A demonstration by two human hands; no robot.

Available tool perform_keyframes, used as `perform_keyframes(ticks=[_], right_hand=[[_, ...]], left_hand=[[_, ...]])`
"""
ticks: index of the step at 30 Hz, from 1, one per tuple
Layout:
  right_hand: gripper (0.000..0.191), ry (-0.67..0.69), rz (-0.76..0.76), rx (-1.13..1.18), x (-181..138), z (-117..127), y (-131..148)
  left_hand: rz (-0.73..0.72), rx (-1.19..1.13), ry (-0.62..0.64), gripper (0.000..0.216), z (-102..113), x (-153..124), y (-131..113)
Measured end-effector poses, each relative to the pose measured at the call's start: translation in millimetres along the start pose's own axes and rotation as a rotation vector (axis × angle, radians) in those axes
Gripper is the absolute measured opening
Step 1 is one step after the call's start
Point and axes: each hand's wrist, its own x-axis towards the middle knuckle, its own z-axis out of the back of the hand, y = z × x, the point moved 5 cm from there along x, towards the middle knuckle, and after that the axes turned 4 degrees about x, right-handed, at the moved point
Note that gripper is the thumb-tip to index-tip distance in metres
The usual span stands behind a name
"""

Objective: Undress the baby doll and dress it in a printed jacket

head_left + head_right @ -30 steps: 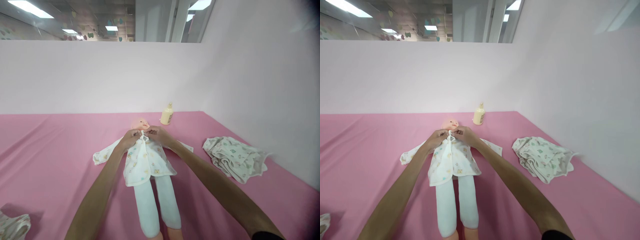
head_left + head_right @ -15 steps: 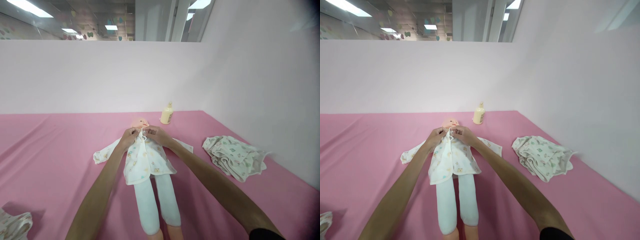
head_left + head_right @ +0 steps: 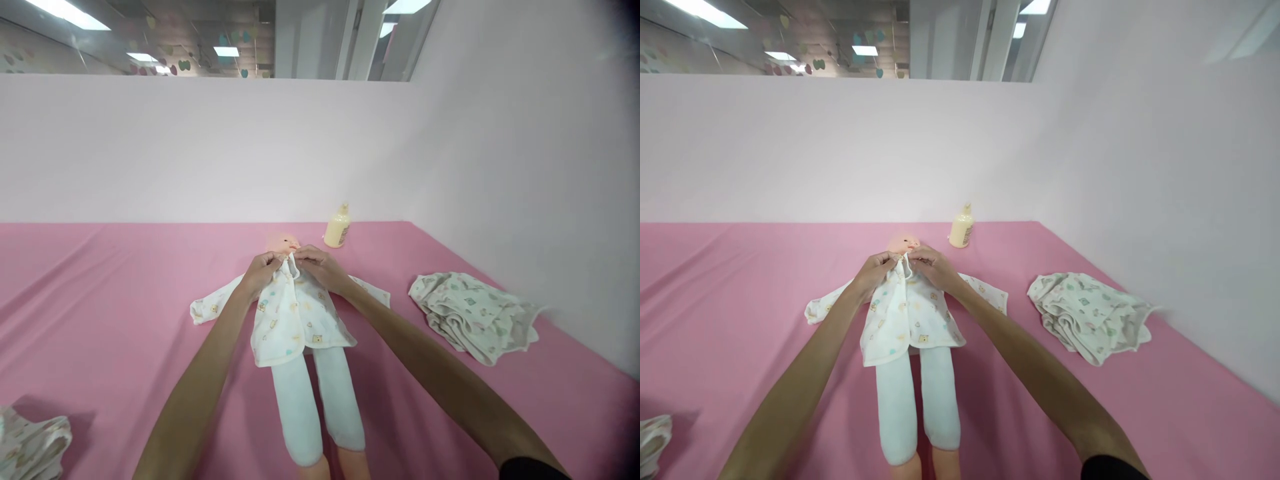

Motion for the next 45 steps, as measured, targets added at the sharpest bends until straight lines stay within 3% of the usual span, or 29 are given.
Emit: perform_keyframes(ticks=[10,15,19,22,25,28,34,39,45], right_hand=[[0.021,0.000,-0.068,0.018,-11.5,1.9,5.9],[0.028,-0.071,-0.299,0.192,-12.1,5.4,-3.4],[0.045,-0.168,-0.495,0.211,1.5,11.1,-3.9],[0.044,-0.089,-0.642,0.122,15.2,11.3,-1.2],[0.029,0.042,-0.714,0.050,25.4,8.6,2.0],[0.020,0.121,-0.736,0.065,29.0,7.2,4.7],[0.015,0.156,-0.713,0.195,22.4,12.8,-0.6],[0.010,0.038,-0.655,0.326,11.2,10.3,-6.6],[0.006,-0.116,-0.599,0.447,-2.4,-1.8,4.9]], left_hand=[[-0.008,0.025,-0.013,0.042,0.0,3.7,3.2],[-0.005,0.125,-0.031,0.035,-2.2,1.8,-2.9],[-0.053,0.234,-0.020,0.028,-5.3,0.5,-9.3],[-0.108,0.245,-0.003,0.027,-6.8,1.6,-9.9],[-0.137,0.259,0.005,0.030,-7.6,2.9,-8.1],[-0.154,0.281,0.005,0.028,-9.0,2.6,-9.3],[-0.122,0.304,0.012,0.025,-10.6,-1.3,-15.5],[-0.065,0.283,-0.042,0.026,-9.1,-1.7,-15.1],[-0.020,0.217,-0.106,0.023,-10.9,-0.1,-9.4]])
